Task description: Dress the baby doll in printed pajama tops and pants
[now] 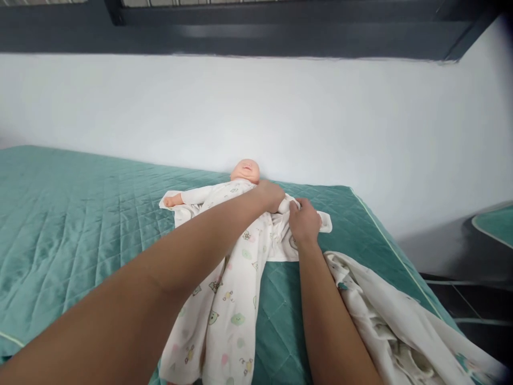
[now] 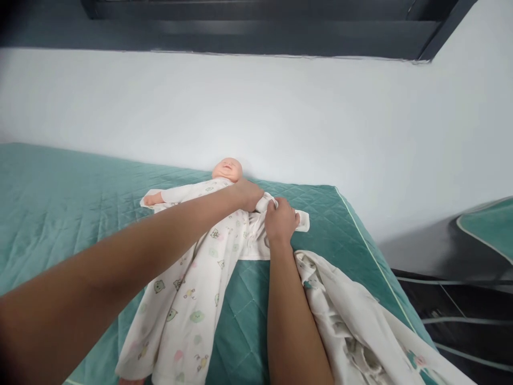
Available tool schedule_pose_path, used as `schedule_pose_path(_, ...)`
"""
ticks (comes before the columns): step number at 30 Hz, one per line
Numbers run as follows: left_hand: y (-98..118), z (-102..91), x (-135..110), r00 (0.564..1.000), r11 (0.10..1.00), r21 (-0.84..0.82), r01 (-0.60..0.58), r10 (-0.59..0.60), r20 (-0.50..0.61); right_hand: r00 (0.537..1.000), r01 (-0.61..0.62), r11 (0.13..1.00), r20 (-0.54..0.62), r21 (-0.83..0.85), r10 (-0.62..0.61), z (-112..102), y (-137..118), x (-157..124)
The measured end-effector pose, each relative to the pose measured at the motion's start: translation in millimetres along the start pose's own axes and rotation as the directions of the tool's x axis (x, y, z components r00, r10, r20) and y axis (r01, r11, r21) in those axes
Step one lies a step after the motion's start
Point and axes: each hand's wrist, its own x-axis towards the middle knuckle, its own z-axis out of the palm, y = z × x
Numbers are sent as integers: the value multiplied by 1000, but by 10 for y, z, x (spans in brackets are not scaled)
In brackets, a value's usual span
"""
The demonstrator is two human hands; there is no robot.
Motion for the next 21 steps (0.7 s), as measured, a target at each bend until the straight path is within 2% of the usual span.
schedule_pose_path(5,-109,-133,-118,999,999,36,6,-5,-40,998,-35,997,-45,64,38,2,130,48)
schedule_pose_path(13,-338,-320,-294,998,994,86,68,-66,-26,986,-118,975,-98,187,138,22,257,84)
schedule_pose_path(18,-440,-357,-483,995,992,81,95,-93,-28,982,-110,934,-108,340,155,10,298,129)
schedule_pose_path(21,-443,-372,-561,994,992,79,101,-98,-40,986,-69,871,-102,487,135,46,299,152)
